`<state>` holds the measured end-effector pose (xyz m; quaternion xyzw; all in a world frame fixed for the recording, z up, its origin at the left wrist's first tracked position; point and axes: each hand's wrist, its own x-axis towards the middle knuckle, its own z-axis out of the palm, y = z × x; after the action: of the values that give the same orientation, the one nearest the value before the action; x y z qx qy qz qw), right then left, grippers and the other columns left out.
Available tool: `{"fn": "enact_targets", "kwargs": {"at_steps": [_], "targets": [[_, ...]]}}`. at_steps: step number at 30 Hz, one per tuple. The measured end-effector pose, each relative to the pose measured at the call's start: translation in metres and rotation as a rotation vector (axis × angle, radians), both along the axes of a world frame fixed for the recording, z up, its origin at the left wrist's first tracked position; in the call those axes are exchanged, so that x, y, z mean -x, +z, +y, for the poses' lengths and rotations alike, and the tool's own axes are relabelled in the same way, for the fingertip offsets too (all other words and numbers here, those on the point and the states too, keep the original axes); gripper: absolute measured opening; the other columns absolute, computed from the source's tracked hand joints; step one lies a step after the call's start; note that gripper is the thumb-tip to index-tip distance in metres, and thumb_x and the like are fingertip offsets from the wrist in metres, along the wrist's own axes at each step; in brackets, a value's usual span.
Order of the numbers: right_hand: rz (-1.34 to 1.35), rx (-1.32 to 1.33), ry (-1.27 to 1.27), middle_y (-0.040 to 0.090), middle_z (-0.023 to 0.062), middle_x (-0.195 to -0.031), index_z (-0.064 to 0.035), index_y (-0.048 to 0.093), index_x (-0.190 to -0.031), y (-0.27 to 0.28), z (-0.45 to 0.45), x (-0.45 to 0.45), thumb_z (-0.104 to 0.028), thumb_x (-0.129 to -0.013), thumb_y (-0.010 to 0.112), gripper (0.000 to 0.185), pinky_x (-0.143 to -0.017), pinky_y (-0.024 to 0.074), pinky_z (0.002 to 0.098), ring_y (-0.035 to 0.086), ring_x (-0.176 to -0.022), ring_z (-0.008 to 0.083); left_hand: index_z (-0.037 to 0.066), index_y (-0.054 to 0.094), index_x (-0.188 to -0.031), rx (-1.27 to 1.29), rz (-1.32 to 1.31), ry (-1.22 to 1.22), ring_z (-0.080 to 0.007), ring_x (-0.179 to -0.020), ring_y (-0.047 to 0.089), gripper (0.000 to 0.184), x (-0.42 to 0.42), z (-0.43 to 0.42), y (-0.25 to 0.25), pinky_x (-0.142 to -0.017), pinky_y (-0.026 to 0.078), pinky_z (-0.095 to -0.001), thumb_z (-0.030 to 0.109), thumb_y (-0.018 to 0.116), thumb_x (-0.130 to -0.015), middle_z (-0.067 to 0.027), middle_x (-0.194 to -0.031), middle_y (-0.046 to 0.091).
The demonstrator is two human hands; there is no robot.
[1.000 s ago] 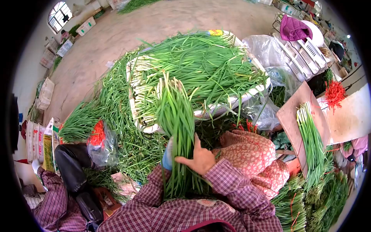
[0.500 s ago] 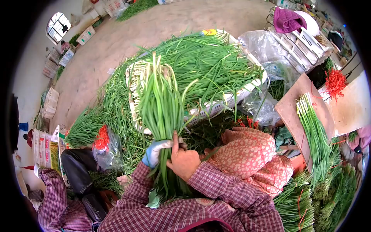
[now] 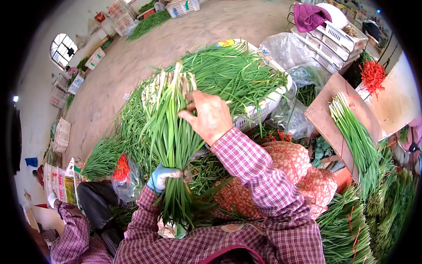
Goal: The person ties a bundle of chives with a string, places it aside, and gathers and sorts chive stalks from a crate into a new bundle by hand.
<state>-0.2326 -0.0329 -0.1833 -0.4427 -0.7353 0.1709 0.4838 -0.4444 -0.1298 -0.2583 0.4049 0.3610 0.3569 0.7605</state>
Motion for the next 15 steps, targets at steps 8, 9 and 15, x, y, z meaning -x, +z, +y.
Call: {"fn": "enact_targets", "kwargs": {"at_steps": [8,9,15], "targets": [[0.031,-0.047,-0.068,0.065,0.0083,-0.073,-0.0055,0.062,-0.078,-0.017,0.011,-0.013,-0.010,-0.069,0.068,0.012,-0.061,0.0526,0.0382,0.065,-0.065,0.0261,-0.006,0.058,-0.104,0.059,0.082,0.015,-0.0266,-0.075,0.061,0.042,0.009,-0.003,0.009,-0.072,0.051,-0.0439,0.015,0.074,-0.072,-0.0130,-0.085,0.061],[-0.053,-0.080,-0.129,0.064,0.0080,-0.074,-0.0060,0.061,-0.077,-0.015,0.014,-0.016,-0.012,-0.070,0.067,0.011,-0.060,0.0524,0.0383,0.064,-0.064,0.0263,-0.005,0.059,-0.104,0.062,0.048,0.012,-0.0272,-0.074,0.062,0.041,0.014,-0.001,0.002,-0.072,0.052,-0.0449,0.014,0.074,-0.071,-0.0135,-0.087,0.062],[-0.288,-0.288,-0.416,0.063,0.0062,-0.073,-0.0095,0.057,-0.074,0.006,0.046,-0.072,-0.018,-0.074,0.069,0.014,-0.056,0.0513,0.0367,0.062,-0.058,0.0221,-0.004,0.058,-0.108,0.031,0.137,-0.027,-0.0268,-0.073,0.061,0.044,0.038,-0.005,-0.027,-0.069,0.051,-0.0441,0.011,0.074,-0.070,-0.0139,-0.084,0.063]]}}
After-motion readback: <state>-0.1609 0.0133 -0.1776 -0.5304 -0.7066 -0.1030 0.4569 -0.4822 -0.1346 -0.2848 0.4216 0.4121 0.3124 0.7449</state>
